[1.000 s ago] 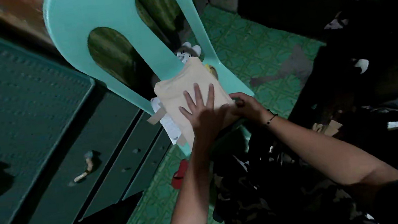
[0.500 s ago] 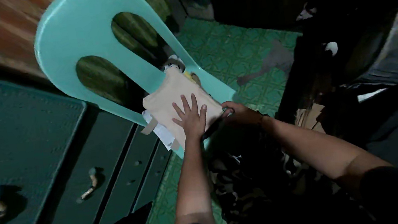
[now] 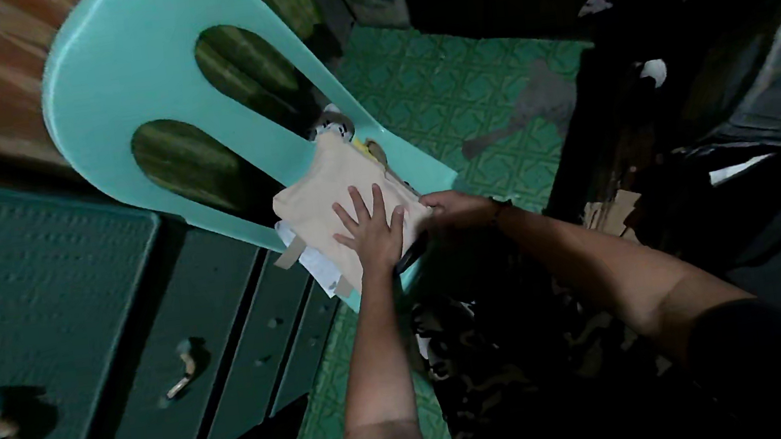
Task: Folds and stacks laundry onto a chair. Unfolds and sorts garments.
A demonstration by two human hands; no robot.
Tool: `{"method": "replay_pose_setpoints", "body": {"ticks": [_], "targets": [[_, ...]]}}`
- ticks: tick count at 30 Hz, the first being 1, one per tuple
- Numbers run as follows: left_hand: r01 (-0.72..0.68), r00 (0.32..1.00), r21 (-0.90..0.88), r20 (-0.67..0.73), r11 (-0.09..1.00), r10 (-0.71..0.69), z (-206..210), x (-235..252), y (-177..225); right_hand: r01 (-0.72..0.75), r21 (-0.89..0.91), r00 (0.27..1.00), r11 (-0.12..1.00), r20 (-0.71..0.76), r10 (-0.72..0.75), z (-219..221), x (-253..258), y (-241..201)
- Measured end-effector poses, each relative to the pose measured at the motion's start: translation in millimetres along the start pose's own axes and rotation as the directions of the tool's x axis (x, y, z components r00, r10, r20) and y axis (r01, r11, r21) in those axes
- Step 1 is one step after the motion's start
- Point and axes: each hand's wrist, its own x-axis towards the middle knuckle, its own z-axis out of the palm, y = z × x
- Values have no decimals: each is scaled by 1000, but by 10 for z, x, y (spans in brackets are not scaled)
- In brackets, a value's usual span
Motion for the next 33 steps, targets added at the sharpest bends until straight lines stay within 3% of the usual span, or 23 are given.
{"method": "replay_pose_setpoints", "body": {"ticks": [5,11,17,20,25,27,30,33], "targets": [[-2,1000,-2,0,1000,2,-27,-4,18,-23,-164,997,986,72,35,-199,70,-45],[2,1000,17,-5,1000,-2,8,-2,15,-57,-195,998,979,-18,54,-154,75,79],[20,999,44,37,999,-22,-34,13,80,-183,-373,952,910,-300,68,-249,-204,266],[32,996,66,85,997,-38,-107,-11,137,-189,-309,936,932,-343,76,-362,-888,242],[52,969,39,240,998,-60,-331,-194,397,-135,-454,876,881,-470,-108,-417,-2476,196],[-22,962,34,272,999,12,-350,-444,555,-178,-501,811,847,-562,-162,-445,-3100,244],[-203,955,-35,212,978,206,-232,-1036,764,-331,-567,669,755,-705,-236,-532,-3868,483],[-304,917,-86,242,949,316,-120,-1683,946,-506,-506,524,698,-824,-217,-585,-4368,834]]}}
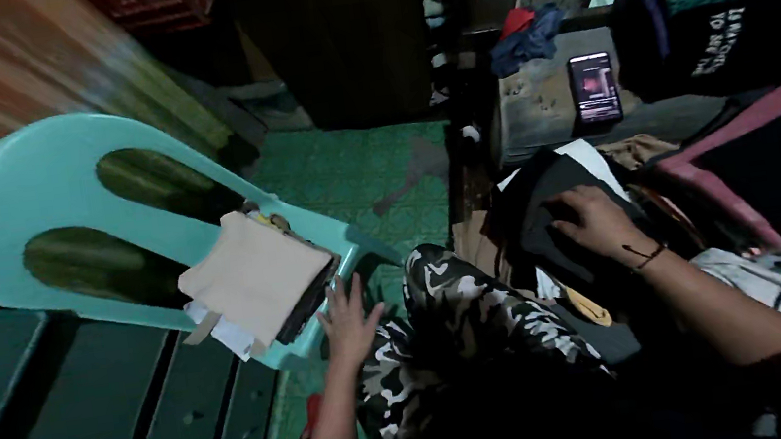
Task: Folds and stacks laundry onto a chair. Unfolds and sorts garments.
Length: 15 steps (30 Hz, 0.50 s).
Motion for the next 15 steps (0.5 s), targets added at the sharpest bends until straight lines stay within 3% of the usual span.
{"method": "replay_pose_setpoints", "body": {"ticks": [5,10,15], "targets": [[-95,992,138,101,986,82,183,-495,236,-230,-39,972,972,48,232,199,-269,550],[-51,987,-45,147,998,57,104,-628,153,-209,-54,978,976,-19,208,390,-265,697],[-69,990,-292,101,954,102,99,-397,333,-207,-61,975,977,-94,200,473,-237,738]]}}
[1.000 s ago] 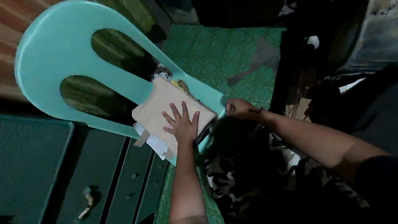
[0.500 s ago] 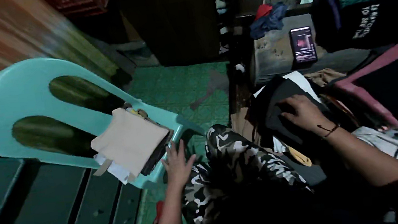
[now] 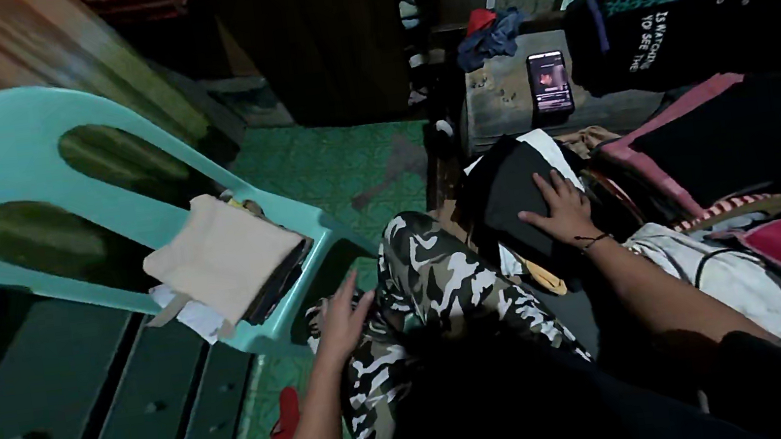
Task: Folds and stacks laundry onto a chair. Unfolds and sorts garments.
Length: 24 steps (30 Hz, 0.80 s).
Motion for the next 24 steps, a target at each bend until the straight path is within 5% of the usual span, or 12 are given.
{"method": "replay_pose_setpoints", "body": {"ticks": [4,8,12,24], "targets": [[-47,999,-350,3,936,51,266,313,208,0,-4,1000,1000,-15,0,25,-8,23],[152,986,-468,126,871,-105,503,498,508,2,-17,1000,1000,-26,-3,50,-1,18],[426,903,-408,240,807,-356,1013,525,385,4,-17,1000,1000,2,-4,10,-18,1],[451,875,-91,239,888,-421,1175,387,405,26,12,1000,1000,-8,-26,19,-55,42]]}}
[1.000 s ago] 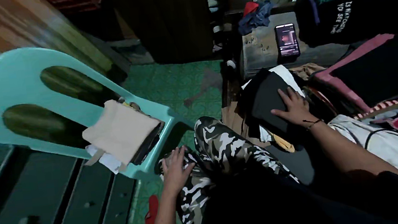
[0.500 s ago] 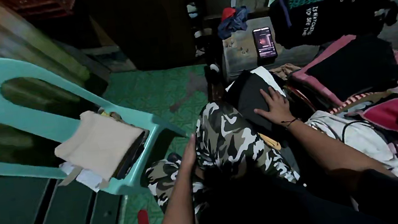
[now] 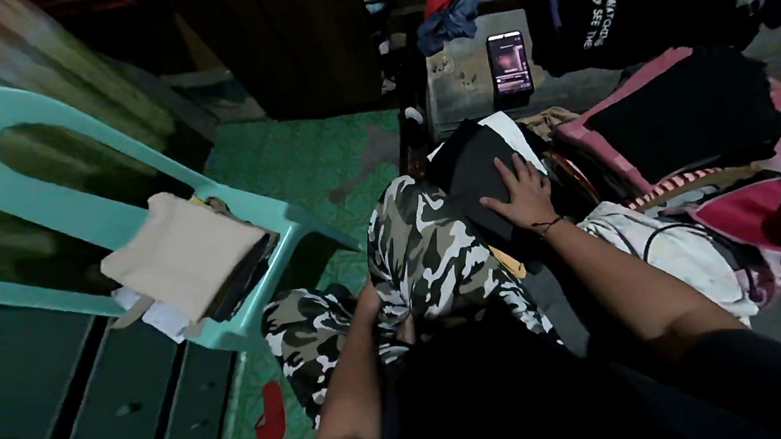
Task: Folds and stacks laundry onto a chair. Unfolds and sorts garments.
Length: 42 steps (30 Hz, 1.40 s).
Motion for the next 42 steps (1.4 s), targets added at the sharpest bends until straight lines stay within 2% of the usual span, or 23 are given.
{"method": "replay_pose_setpoints", "body": {"ticks": [5,11,15,17,19,21,22,25,27,30,33,35,37,40,42], "targets": [[-72,997,-200,-31,977,67,105,8,-47,43,19,999,999,10,-44,-23,0,56],[42,998,-281,62,959,-25,137,181,-249,13,120,1000,993,14,-14,-38,33,77],[101,993,-377,90,921,-72,141,280,-252,-37,273,994,961,-89,63,-204,208,51],[118,993,-292,51,949,-107,133,275,-224,-62,254,991,965,-101,91,-255,328,18],[97,992,-60,-76,993,-101,-4,218,-82,-91,218,990,972,-90,113,-297,469,-55],[-19,979,133,-197,991,45,-185,164,21,-123,187,988,975,-65,137,-323,652,-115],[-97,966,153,-224,983,130,-260,160,35,-150,182,987,972,-33,158,-341,755,-149],[-280,913,115,-276,953,302,-355,141,7,-250,256,966,934,133,222,-430,926,-240],[-353,875,90,-321,931,362,-448,158,72,-231,320,967,919,176,182,-494,959,-293],[-466,795,52,-414,883,444,-587,194,351,-38,434,999,900,48,19,-532,762,-333],[-609,702,71,-416,790,578,-664,237,794,264,422,964,867,-113,-239,-577,369,-276],[-723,597,136,-369,677,712,-641,268,1127,386,418,922,822,-178,-342,-545,189,-243],[-812,501,170,-289,559,816,-536,305,1452,419,417,908,807,-211,-362,-443,23,-203],[-872,430,228,-66,434,900,-356,369,1852,427,420,900,801,-284,-331,-280,-125,-160],[-898,387,247,46,365,921,-263,414,1978,420,443,899,792,-326,-294,-224,-164,-159]]}}
